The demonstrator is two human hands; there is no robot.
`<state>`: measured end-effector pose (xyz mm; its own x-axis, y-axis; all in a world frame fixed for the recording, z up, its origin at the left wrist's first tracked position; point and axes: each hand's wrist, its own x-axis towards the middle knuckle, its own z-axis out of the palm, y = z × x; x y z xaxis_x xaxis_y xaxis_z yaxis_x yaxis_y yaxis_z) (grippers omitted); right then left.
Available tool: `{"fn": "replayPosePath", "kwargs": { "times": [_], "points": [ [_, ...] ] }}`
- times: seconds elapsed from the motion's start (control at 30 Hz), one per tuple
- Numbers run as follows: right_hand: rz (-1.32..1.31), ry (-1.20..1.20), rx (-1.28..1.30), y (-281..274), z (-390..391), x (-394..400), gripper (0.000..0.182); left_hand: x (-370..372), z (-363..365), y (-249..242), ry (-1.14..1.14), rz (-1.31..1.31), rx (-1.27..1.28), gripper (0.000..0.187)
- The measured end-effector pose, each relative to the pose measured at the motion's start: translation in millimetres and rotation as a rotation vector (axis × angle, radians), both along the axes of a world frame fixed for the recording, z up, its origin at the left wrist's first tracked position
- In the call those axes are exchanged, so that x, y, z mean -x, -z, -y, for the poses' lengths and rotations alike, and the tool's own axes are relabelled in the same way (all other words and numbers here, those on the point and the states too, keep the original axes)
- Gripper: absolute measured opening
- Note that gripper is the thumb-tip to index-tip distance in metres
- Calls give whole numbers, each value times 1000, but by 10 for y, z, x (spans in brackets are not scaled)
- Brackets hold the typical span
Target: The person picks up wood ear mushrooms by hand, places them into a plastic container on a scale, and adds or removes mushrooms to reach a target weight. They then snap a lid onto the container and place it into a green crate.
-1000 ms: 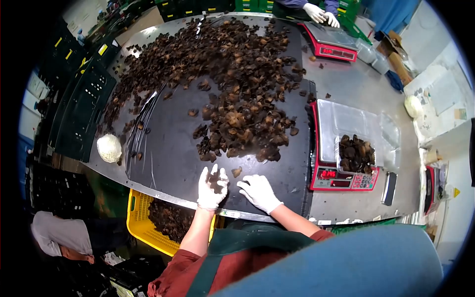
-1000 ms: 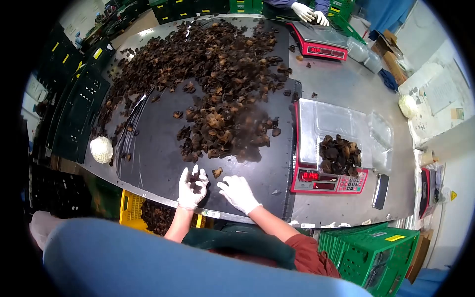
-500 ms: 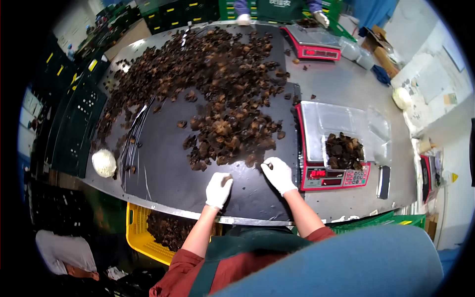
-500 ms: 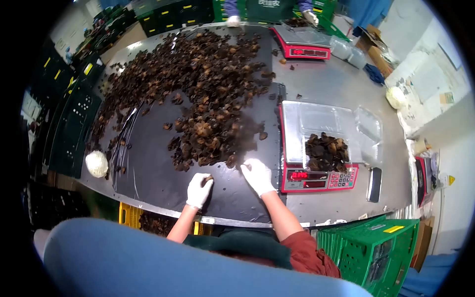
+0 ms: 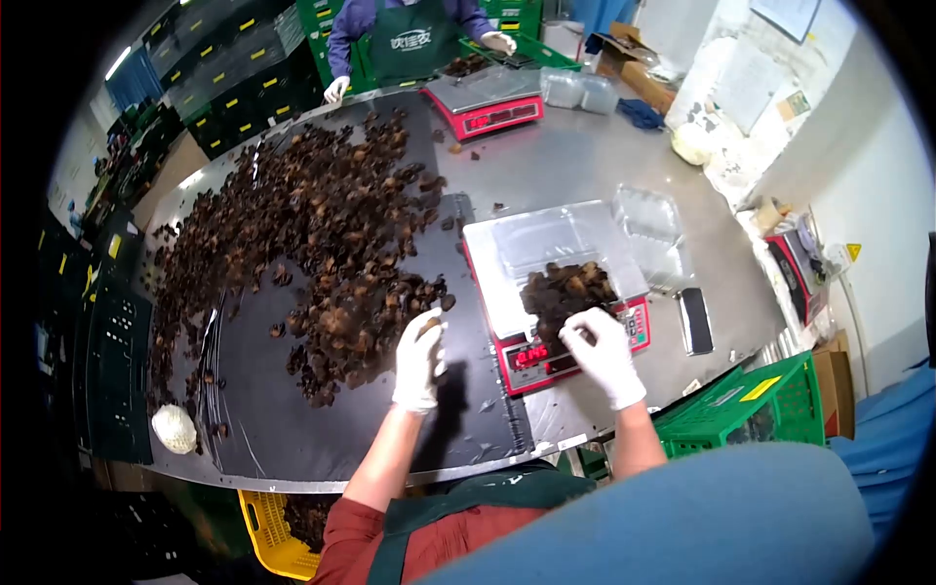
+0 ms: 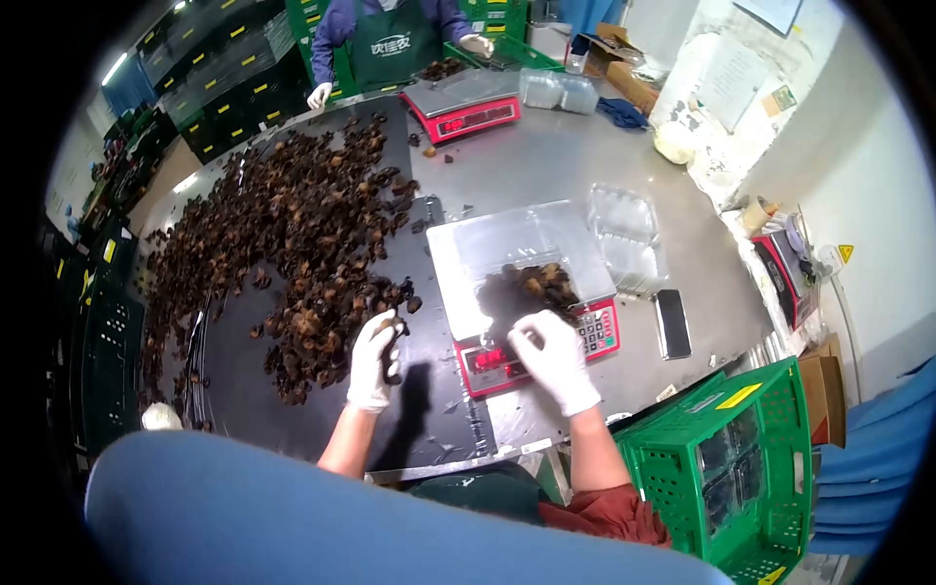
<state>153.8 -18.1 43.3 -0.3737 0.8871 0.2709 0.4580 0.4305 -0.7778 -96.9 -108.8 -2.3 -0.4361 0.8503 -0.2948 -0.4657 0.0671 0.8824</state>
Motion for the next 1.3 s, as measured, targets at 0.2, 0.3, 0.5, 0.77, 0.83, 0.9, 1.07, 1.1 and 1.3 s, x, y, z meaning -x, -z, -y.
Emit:
{"fn": "replayPosePath", "kwargs": {
  "times": [0.2,0.3,0.5,0.77,0.83,0.9,1.07,1.1,1.3],
  "points": [
    [230,10,-109,49,-447,-246,19,-876,-1087,45,-55,-754,-365,28],
    [185,18,-56,-31,-436,-298,26,-1081,-1155,-79,67,-1436,-273,36],
    [-103,-370,307,76,-167,-486,14,-986,-1024,-122,73,-1025,-390,42],
    [-237,-742,1167,1118,762,957,28,-301,-687,-323,-40,-690,-203,43],
    [-459,-682,1313,1568,844,1432,38,-289,-567,-463,-69,-646,-100,42],
    [-500,-580,1345,1647,874,1674,50,-166,-461,-329,-89,-690,-109,42],
    [-163,-630,609,878,712,1192,56,35,-171,-105,-87,-689,-89,38],
    [-264,-667,686,790,636,1008,47,6,-135,-153,-89,-646,-52,37],
    [-130,-75,-264,140,65,57,13,-69,-102,239,46,-788,-91,39]
  ]
}}
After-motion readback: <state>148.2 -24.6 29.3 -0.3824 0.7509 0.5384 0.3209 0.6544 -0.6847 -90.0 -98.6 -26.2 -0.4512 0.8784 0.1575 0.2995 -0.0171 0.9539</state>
